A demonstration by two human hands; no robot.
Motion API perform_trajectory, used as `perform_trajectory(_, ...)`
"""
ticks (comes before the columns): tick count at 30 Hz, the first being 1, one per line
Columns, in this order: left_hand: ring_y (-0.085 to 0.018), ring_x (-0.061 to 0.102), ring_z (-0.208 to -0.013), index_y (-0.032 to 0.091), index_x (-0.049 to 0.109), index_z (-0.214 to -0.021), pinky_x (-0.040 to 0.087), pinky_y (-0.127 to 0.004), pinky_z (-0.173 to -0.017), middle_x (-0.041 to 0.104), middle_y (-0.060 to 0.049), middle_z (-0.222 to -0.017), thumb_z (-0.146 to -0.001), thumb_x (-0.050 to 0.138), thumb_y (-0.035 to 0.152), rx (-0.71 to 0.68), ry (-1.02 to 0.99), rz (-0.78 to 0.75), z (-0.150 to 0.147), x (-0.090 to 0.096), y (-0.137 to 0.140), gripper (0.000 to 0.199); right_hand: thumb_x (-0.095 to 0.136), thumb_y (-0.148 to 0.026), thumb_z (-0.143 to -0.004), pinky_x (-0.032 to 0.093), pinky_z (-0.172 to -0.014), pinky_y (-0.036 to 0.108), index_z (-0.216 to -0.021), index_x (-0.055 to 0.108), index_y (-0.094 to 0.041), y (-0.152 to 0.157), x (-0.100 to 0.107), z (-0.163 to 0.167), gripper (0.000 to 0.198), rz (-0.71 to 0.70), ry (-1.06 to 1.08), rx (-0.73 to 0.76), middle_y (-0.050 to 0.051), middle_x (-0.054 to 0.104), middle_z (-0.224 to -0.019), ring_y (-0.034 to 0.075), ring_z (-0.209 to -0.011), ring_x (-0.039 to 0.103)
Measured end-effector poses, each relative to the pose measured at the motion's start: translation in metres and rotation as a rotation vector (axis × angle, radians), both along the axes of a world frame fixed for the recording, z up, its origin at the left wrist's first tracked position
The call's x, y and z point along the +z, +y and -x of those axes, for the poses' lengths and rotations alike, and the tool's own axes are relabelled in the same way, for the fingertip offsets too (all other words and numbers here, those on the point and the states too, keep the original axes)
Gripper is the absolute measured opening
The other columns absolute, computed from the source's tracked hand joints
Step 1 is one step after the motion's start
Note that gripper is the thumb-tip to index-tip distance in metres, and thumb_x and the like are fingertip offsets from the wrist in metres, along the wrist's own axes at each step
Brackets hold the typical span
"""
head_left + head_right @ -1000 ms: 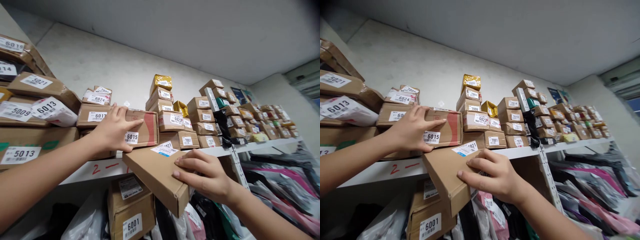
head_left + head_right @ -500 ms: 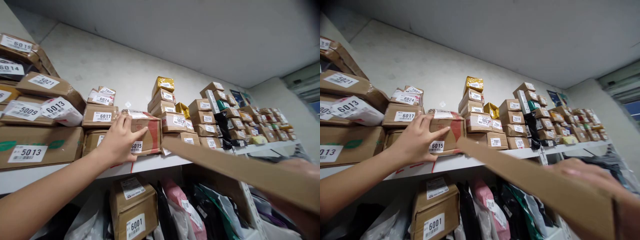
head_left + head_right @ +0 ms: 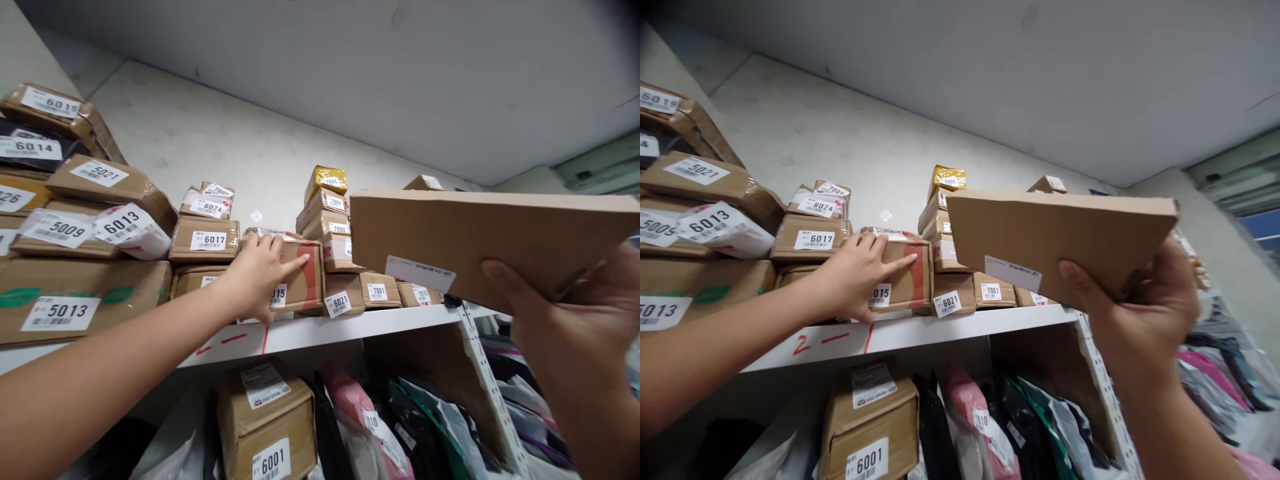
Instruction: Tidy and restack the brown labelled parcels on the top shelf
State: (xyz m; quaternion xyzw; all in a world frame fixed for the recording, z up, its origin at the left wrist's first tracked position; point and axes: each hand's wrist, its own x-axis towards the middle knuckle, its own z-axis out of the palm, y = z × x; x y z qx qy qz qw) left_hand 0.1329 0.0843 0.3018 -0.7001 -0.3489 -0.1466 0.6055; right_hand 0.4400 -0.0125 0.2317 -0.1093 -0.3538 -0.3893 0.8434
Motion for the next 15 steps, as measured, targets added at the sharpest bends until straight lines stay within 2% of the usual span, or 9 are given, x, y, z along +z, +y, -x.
perform_trajectory(4,-0.044,0.048,-0.11,0.028,0.021,-0.152,0.039,-0.05,-0.087,0.049,-0.029,-0.125,-0.05,0.073,0.067,-0.018,-0.013,0.019,-0.001,0.004,-0.002,0.121,0.091,-0.019,-0.048,0.051,-0.071,0.03,-0.106,0.072,-0.028,0.006,-0.003,0.018,0.062,0.035,-0.08,0.023,0.005,0.069,-0.097,0.018,-0.083,0.063)
perform_trajectory(8,-0.047,0.047,-0.112,0.028,0.02,-0.152,0.038,-0.054,-0.088,0.048,-0.031,-0.127,-0.052,0.074,0.063,-0.003,-0.037,0.003,-0.002,-0.004,0.001,0.12,0.091,-0.02,-0.048,0.05,-0.062,0.028,-0.11,0.071,-0.025,0.01,-0.027,0.027,0.065,-0.01,-0.09,-0.116,0.006,0.068,-0.093,0.018,-0.079,0.062)
perform_trajectory(11,-0.047,0.046,-0.115,0.027,0.018,-0.153,0.038,-0.054,-0.09,0.046,-0.031,-0.129,-0.052,0.074,0.063,0.02,-0.037,0.046,-0.004,0.004,0.001,0.12,0.092,-0.019,-0.046,0.048,-0.063,0.031,-0.111,0.071,-0.025,0.012,-0.044,0.026,0.068,-0.071,-0.019,-0.191,0.007,0.068,-0.091,0.02,-0.08,0.061)
perform_trajectory(15,-0.046,0.045,-0.117,0.029,0.01,-0.153,0.04,-0.052,-0.089,0.048,-0.028,-0.128,-0.055,0.07,0.065,0.082,-0.062,0.122,-0.007,0.017,-0.003,0.121,0.091,-0.015,-0.043,0.045,-0.07,0.032,-0.109,0.071,-0.022,0.014,-0.051,0.021,0.069,-0.075,0.05,-0.088,0.005,0.065,-0.093,0.018,-0.081,0.059)
